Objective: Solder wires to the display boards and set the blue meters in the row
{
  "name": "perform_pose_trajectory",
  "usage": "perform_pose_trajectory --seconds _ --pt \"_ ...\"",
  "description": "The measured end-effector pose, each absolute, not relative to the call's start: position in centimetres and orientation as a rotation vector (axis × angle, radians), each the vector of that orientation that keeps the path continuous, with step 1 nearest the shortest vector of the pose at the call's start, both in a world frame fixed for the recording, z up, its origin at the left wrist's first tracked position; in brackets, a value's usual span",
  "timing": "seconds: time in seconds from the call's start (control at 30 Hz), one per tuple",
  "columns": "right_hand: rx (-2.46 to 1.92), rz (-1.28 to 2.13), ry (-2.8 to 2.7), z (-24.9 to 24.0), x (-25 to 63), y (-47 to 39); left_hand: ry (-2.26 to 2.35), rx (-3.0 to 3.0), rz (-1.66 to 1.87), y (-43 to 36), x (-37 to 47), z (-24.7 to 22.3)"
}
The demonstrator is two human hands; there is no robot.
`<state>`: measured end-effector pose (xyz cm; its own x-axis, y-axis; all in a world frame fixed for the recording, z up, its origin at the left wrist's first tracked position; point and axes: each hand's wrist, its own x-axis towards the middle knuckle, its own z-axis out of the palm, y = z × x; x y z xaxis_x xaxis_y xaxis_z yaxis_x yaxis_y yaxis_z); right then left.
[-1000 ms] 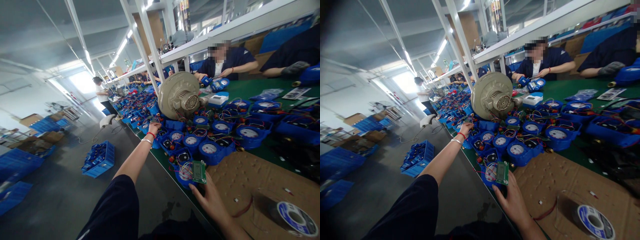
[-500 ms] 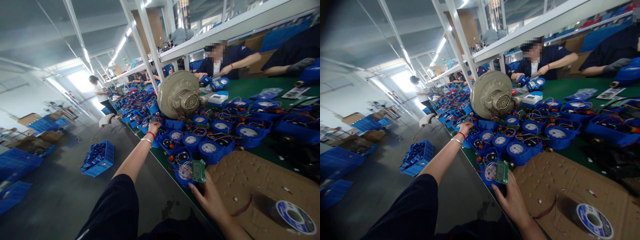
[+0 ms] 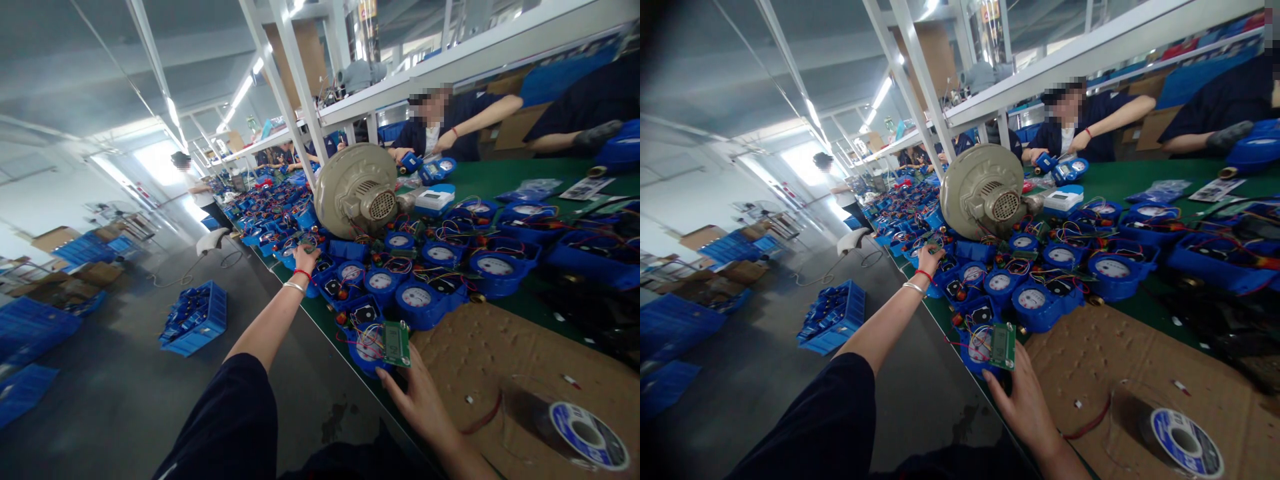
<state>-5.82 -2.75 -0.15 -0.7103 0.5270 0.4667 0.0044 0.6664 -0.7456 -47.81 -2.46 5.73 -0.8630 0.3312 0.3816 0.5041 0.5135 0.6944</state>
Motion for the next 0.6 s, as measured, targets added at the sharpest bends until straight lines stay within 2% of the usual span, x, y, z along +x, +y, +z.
perform_pose_trajectory --seconds 0.6 --pt "-0.398 1.036 -2.182 0.75 -5.77 -2.63 -2.352 -1.015 -1.083 -2.34 -46.91 5.54"
